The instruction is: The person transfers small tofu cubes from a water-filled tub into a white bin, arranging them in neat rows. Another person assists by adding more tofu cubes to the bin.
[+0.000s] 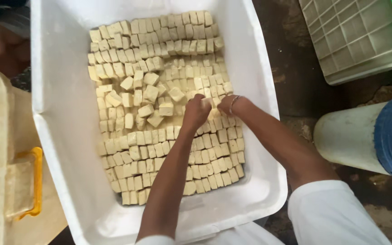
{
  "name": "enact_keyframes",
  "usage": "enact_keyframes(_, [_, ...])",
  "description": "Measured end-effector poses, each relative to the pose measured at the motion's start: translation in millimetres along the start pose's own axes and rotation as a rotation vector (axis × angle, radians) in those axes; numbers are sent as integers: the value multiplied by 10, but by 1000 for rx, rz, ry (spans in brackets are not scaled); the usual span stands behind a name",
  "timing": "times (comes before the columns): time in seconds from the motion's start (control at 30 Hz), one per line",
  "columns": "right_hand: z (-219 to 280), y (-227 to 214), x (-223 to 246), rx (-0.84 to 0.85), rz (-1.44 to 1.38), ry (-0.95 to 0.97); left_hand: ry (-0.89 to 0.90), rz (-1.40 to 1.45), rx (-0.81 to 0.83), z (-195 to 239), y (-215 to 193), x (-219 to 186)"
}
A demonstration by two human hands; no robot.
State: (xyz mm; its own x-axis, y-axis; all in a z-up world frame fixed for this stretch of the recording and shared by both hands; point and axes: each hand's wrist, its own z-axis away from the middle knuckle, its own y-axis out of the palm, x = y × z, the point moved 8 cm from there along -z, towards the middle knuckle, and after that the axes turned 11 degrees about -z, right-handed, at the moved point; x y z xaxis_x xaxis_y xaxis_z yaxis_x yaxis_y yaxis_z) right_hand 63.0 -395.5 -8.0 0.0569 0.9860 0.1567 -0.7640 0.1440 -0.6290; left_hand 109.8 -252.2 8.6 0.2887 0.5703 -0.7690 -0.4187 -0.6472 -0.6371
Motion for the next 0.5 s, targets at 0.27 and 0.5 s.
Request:
enact_keyframes(0.27, [123,-219,-82,77,-201,123,-178,-185,346,-199,742,53])
enact_keyframes(0.5, [117,-212,89,160,-357,68,-221,-251,633,-127,955,230])
